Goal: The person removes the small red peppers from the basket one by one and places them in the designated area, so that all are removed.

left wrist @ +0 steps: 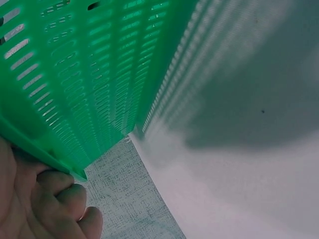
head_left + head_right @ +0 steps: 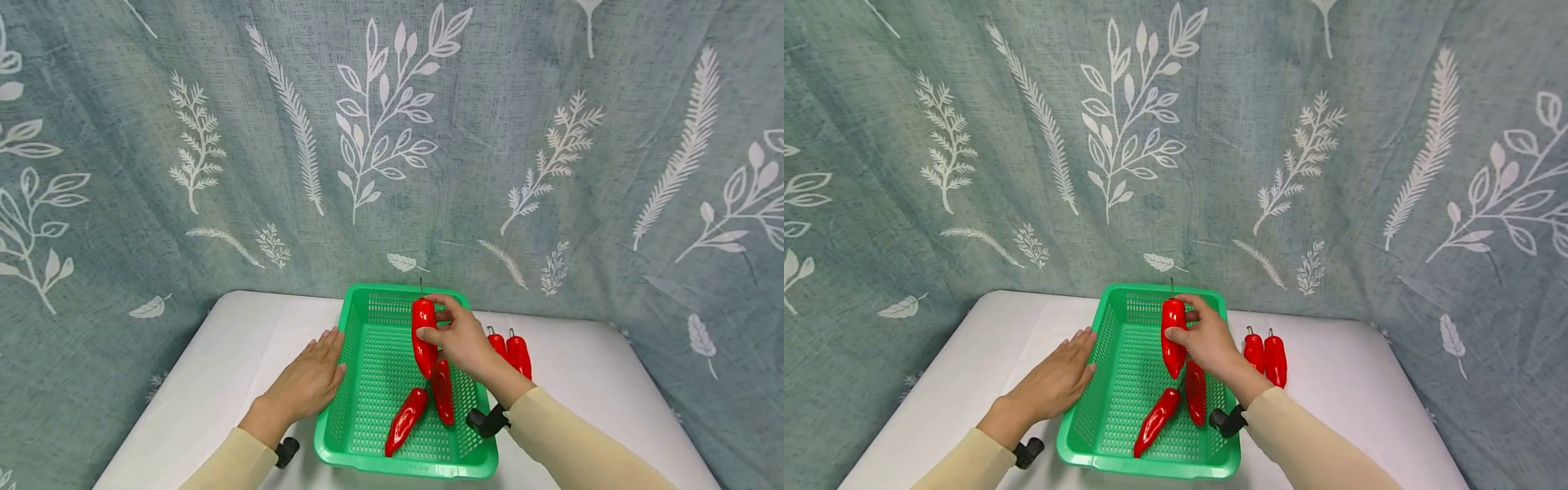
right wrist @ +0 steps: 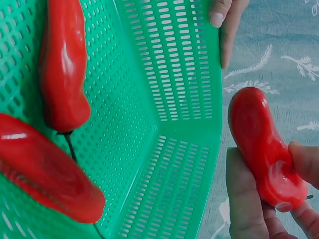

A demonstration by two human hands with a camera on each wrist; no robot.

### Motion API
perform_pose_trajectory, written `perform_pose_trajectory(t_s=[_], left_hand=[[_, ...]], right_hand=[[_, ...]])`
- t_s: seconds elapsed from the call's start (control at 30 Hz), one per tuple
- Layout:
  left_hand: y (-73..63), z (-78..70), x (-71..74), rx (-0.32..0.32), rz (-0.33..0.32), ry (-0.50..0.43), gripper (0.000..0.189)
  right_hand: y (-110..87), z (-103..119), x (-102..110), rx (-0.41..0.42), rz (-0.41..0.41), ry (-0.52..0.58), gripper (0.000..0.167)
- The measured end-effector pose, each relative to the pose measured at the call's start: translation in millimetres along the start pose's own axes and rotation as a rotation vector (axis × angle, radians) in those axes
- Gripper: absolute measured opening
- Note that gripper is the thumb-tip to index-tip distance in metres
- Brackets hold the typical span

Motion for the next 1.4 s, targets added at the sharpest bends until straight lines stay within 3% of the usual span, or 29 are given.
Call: perform_pose_trajectory(t_s=[0.33, 1.4], left_hand=[[0.4, -0.2, -0.2, 0.007, -0.003, -0.009, 0.062], [0.6, 0.4, -3.2, -0.001, -0.010, -0.012, 0.062]], right_hand=[[-1.0, -8, 25, -0.010, -0.019, 0.001, 0.067], [-9.8, -36, 107, -0.022, -0.116, -0.164, 0.071]])
Point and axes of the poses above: each hand's wrist, its own y-axis towards the middle knuckle, its own x-axis out of the back of the hand, z = x × y, the point moved 10 cm from there along y, towards the middle knuckle, and after that the axes turned 4 degrees about -z, right-handed, at the moved point
